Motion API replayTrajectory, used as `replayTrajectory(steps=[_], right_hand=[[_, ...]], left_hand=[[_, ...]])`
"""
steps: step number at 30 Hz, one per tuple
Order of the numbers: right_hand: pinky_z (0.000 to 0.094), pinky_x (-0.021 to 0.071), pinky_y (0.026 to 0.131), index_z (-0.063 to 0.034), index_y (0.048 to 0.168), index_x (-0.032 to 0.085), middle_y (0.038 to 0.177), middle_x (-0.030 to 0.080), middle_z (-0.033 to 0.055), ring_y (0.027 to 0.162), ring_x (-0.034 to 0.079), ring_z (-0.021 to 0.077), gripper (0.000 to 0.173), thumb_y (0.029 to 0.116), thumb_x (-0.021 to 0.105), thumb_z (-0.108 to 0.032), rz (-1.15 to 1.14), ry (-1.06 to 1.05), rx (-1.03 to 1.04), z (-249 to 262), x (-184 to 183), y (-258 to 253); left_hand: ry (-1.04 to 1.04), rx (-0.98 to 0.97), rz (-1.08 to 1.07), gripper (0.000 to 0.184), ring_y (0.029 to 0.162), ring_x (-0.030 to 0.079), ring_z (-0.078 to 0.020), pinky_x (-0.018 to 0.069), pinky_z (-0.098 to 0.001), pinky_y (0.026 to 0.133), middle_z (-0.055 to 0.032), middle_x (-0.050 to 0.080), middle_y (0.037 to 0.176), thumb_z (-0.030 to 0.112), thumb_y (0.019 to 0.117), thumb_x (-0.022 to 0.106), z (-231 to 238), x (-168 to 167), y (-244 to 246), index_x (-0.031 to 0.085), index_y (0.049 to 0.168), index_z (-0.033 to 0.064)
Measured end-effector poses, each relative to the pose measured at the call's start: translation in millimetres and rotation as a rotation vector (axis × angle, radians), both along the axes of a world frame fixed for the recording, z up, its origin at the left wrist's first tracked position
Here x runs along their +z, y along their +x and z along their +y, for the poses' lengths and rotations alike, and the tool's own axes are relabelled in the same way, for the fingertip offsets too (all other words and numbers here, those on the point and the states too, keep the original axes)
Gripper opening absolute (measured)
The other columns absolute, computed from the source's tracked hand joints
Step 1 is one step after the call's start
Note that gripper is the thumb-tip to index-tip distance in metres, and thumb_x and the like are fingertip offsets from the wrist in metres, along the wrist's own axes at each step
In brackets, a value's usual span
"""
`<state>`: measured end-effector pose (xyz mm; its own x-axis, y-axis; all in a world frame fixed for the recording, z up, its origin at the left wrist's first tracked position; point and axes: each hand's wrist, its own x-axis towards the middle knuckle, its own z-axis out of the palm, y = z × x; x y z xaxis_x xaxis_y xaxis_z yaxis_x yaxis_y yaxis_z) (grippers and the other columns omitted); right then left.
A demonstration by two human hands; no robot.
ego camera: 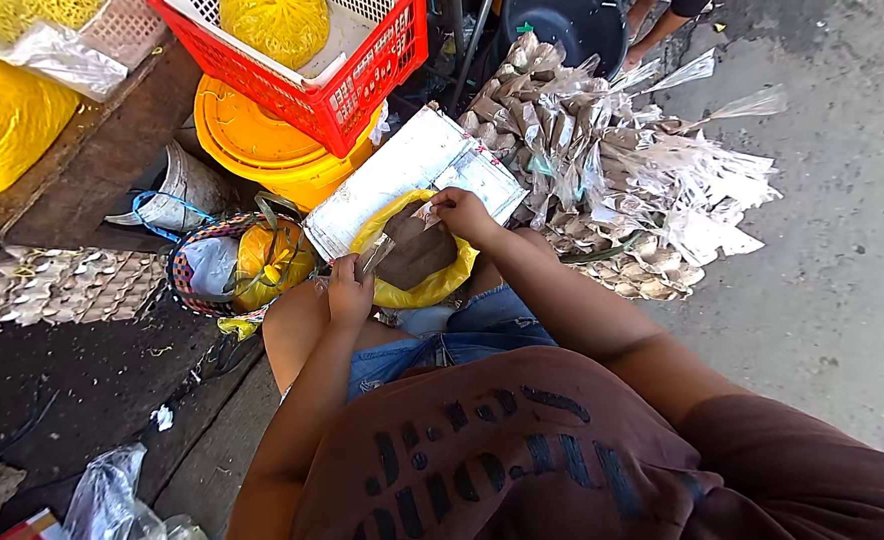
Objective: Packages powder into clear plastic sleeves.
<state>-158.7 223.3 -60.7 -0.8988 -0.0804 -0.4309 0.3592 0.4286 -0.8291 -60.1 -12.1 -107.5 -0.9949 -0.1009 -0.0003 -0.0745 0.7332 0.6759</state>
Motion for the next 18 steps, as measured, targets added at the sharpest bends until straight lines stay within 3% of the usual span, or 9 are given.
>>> replayTrajectory(steps=[3,6,8,11,14,18], right_hand=[[0.0264,0.0513,0.061,0.0006,0.120,0.062,0.096,0.066,0.0094,0.067,0.059,0.0093,0.019,0.1021,0.059,-0.007,0.020,-0.075,-0.057,8.4,22.1,-0.9],[0.0245,0.0510,0.061,0.0002,0.118,0.062,0.094,0.065,0.0078,0.065,0.058,0.0082,0.017,0.1019,0.059,-0.005,0.035,-0.116,-0.051,4.1,34.9,-0.1],[0.0275,0.0536,0.064,0.0010,0.118,0.062,0.095,0.065,0.0096,0.068,0.061,0.0107,0.017,0.1019,0.059,-0.005,0.059,-0.101,0.000,-5.6,32.3,1.5],[0.0407,0.0590,0.076,-0.0008,0.119,0.064,0.104,0.069,0.0136,0.082,0.069,0.0204,0.019,0.1027,0.057,-0.009,0.116,-0.002,0.153,-28.0,26.5,9.6],[0.0495,0.0571,0.088,-0.0021,0.118,0.068,0.110,0.072,0.0159,0.096,0.071,0.0280,0.020,0.1026,0.056,-0.008,0.289,0.051,0.343,-54.8,37.0,30.9],[0.0520,0.0566,0.089,-0.0031,0.116,0.071,0.111,0.072,0.0168,0.102,0.071,0.0323,0.022,0.1024,0.054,-0.005,0.613,0.095,0.405,-62.0,53.1,44.6]], left_hand=[[0.005,0.001,-0.017,0.029,0.110,0.065,-0.0365,0.0512,-0.0508,0.099,-0.0250,0.066,0.117,0.007,0.0940,0.068,0.2,0.7,-1.8,0.065,0.119,-0.0078],[0.011,-0.011,0.002,0.029,0.108,0.066,-0.0365,0.0515,-0.0506,0.098,-0.0250,0.066,0.115,0.007,0.0923,0.070,1.3,0.9,-1.9,0.065,0.117,-0.0079],[0.024,-0.023,0.014,0.029,0.107,0.066,-0.0363,0.0519,-0.0504,0.097,-0.0250,0.066,0.114,0.006,0.0920,0.070,1.9,0.3,-1.0,0.065,0.117,-0.0083],[0.032,-0.026,0.040,0.030,0.105,0.066,-0.0351,0.0527,-0.0490,0.096,-0.0242,0.067,0.111,0.006,0.0907,0.071,2.3,-3.0,-1.0,0.065,0.116,-0.0077],[0.071,-0.018,0.000,0.035,0.109,0.065,-0.0343,0.0516,-0.0480,0.099,-0.0245,0.066,0.116,0.008,0.0906,0.072,2.3,0.1,0.0,0.064,0.121,-0.0076],[0.111,0.033,-0.040,0.036,0.109,0.066,-0.0322,0.0525,-0.0459,0.098,-0.0244,0.066,0.118,0.004,0.0900,0.071,1.7,3.7,0.3,0.062,0.123,-0.0076]])
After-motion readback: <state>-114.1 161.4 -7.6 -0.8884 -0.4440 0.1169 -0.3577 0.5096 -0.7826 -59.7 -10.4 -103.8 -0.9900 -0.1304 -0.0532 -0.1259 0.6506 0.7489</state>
